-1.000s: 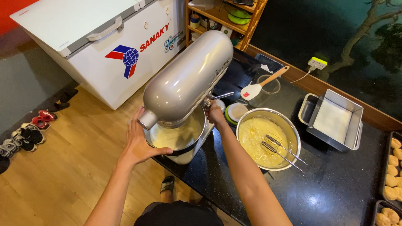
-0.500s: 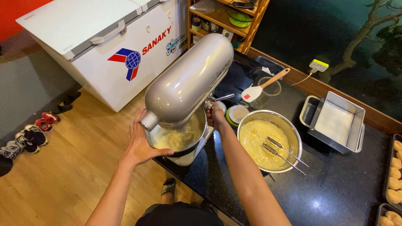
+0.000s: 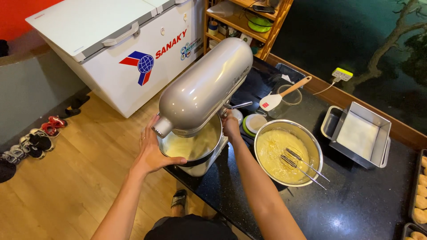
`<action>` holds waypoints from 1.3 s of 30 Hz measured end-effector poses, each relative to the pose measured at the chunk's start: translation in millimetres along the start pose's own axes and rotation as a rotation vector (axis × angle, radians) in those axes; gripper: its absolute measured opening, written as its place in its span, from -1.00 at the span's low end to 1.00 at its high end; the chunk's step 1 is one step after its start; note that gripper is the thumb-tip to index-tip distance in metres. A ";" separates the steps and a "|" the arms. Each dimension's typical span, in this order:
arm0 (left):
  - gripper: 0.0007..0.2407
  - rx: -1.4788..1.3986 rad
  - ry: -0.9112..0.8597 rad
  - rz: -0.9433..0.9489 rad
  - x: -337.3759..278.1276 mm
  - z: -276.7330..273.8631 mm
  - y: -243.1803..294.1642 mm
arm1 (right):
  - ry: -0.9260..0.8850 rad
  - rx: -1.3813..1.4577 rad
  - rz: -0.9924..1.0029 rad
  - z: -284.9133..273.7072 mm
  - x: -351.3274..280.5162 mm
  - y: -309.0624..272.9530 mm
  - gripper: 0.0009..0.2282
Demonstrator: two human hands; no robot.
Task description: Cleaning a bowl, pouring liquid ingredients, and setting up a stand mixer to mix batter or cream.
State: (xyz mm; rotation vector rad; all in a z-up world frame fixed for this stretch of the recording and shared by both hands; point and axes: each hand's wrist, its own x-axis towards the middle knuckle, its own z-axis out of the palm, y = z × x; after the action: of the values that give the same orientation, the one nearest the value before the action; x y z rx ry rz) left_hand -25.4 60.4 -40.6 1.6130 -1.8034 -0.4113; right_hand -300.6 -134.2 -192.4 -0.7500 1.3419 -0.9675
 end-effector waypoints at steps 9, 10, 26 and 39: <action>0.31 0.002 0.031 0.038 -1.5 1.7 -2.9 | -0.209 0.094 0.224 -10.0 -2.4 -6.1 -0.38; 0.31 0.002 0.027 0.038 -1.5 1.2 -2.7 | -0.207 0.097 0.226 -10.9 -2.0 1.4 -0.38; 0.19 0.019 0.004 0.119 -0.1 5.8 -2.5 | -0.188 0.289 0.427 -68.7 -180.3 134.8 -0.63; 0.07 0.042 -0.032 0.106 -3.7 18.7 -16.5 | -0.283 0.250 0.252 -75.8 -231.8 91.6 -0.69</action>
State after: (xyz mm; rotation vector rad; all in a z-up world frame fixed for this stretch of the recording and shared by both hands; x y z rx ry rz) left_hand -25.4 57.1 -65.6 1.5386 -1.9238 -0.3543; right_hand -355.8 120.1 -179.5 -0.4916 1.0172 -0.7769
